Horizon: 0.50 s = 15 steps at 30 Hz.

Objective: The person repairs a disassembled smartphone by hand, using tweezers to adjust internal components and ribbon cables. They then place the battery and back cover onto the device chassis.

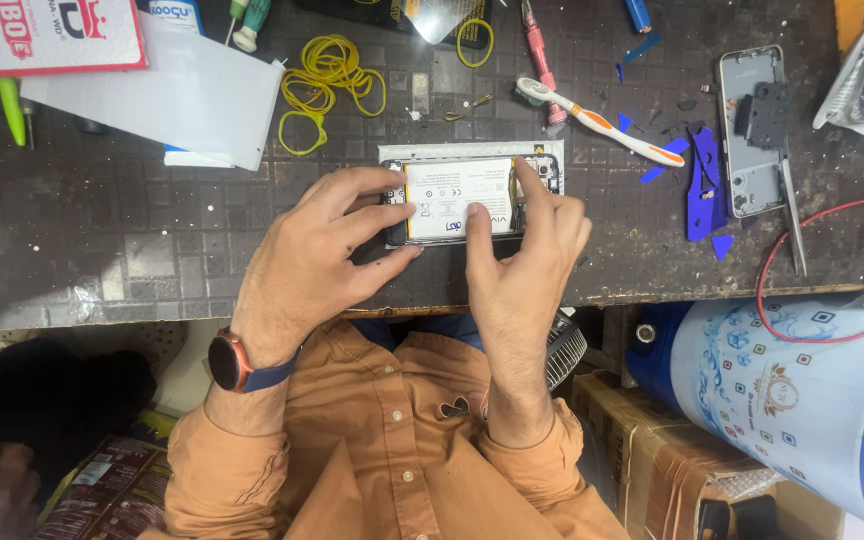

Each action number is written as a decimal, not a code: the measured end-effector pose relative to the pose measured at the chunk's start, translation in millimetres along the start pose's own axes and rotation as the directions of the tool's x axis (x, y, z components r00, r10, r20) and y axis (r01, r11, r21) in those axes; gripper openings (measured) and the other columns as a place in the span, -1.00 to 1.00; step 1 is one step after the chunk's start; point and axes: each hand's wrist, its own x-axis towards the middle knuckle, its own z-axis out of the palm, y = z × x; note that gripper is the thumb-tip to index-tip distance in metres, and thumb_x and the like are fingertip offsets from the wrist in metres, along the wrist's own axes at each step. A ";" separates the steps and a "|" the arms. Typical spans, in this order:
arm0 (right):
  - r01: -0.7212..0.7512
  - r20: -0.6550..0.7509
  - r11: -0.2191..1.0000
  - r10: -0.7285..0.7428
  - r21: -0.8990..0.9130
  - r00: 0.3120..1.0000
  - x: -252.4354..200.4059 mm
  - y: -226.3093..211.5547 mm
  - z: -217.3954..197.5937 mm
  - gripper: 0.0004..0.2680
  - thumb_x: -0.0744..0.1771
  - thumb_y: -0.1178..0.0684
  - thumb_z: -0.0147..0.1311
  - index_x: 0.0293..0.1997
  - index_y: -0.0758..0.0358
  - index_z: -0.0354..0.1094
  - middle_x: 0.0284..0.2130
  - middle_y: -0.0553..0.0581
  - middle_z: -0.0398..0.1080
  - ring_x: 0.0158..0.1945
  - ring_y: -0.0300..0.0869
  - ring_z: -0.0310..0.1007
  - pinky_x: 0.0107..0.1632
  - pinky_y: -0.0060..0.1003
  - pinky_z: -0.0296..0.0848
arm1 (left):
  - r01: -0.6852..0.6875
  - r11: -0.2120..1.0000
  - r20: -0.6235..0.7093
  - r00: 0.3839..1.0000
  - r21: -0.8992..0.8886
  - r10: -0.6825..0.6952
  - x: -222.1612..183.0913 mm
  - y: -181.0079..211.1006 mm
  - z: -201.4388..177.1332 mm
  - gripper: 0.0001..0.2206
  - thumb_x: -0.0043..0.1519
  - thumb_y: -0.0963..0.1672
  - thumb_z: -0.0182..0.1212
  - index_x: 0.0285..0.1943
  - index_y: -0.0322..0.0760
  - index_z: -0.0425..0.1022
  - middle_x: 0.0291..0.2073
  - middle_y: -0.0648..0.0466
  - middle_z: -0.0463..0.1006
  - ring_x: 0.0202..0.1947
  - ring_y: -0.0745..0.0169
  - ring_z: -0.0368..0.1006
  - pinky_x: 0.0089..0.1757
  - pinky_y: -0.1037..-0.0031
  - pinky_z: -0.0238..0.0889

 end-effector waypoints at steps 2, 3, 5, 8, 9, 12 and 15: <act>0.014 -0.010 0.999 -0.015 -0.034 1.000 0.6 1.2 0.4 -0.62 0.33 0.10 0.28 0.29 0.30 0.33 -0.10 0.22 0.23 0.01 0.02 0.21 0.13 -0.11 0.26 | -0.003 1.000 -0.005 1.000 0.003 0.003 -0.7 -0.2 0.2 -0.71 0.11 -0.14 0.49 0.01 -0.25 0.63 0.10 0.04 0.55 0.07 0.10 0.53 -0.08 0.43 0.51; 0.003 -0.001 1.000 -0.003 -0.029 1.000 1.1 1.8 0.8 -0.62 0.33 0.10 0.28 0.29 0.30 0.33 -0.11 0.21 0.23 0.01 0.01 0.21 0.13 -0.11 0.26 | -0.006 1.000 -0.007 1.000 0.005 0.006 -0.7 -0.2 0.3 -0.71 0.11 -0.14 0.49 0.00 -0.26 0.63 0.10 0.04 0.55 0.07 0.10 0.53 -0.09 0.44 0.52; -0.020 0.018 1.000 0.020 -0.021 1.000 2.0 2.3 1.7 -0.62 0.33 0.09 0.28 0.29 0.31 0.33 -0.11 0.20 0.22 0.01 0.00 0.21 0.12 -0.12 0.27 | -0.020 1.000 -0.014 1.000 0.020 0.020 -0.5 -0.4 0.5 -0.72 0.11 -0.14 0.48 0.00 -0.25 0.64 0.09 0.04 0.56 0.07 0.10 0.53 -0.08 0.42 0.51; -0.008 0.019 1.000 0.009 -0.017 1.000 1.5 2.3 2.4 -0.62 0.33 0.09 0.28 0.30 0.32 0.34 -0.12 0.20 0.22 0.00 0.00 0.22 0.12 -0.12 0.27 | -0.014 1.000 -0.007 1.000 0.017 0.014 -1.0 -0.6 0.4 -0.73 0.12 -0.14 0.48 -0.01 -0.25 0.63 0.09 0.04 0.56 0.07 0.10 0.53 -0.09 0.42 0.51; -0.010 0.017 1.000 0.010 -0.014 1.000 1.8 2.2 2.4 -0.62 0.33 0.09 0.28 0.30 0.33 0.34 -0.12 0.20 0.22 0.00 0.00 0.22 0.12 -0.12 0.27 | -0.009 1.000 -0.004 1.000 0.013 0.009 -0.6 -0.7 0.3 -0.73 0.12 -0.15 0.48 -0.01 -0.25 0.63 0.10 0.04 0.56 0.06 0.10 0.53 -0.10 0.42 0.52; -0.016 0.015 1.000 0.016 -0.005 1.000 2.4 1.4 2.3 -0.62 0.33 0.08 0.29 0.29 0.33 0.34 -0.12 0.20 0.23 0.00 -0.01 0.23 0.11 -0.12 0.28 | -0.033 0.999 -0.016 0.999 0.024 0.033 0.2 -0.1 0.3 -0.72 0.10 -0.15 0.49 -0.01 -0.24 0.63 0.08 0.05 0.56 0.05 0.07 0.53 -0.08 0.39 0.51; -0.017 0.018 1.000 0.018 -0.012 1.000 2.6 1.9 1.4 -0.62 0.32 0.08 0.30 0.27 0.31 0.35 -0.11 0.20 0.25 0.00 0.00 0.24 0.11 -0.11 0.30 | -0.039 0.999 -0.023 0.999 0.034 0.040 0.4 0.6 0.6 -0.72 0.10 -0.15 0.49 -0.02 -0.25 0.63 0.08 0.05 0.56 0.05 0.07 0.53 -0.09 0.40 0.51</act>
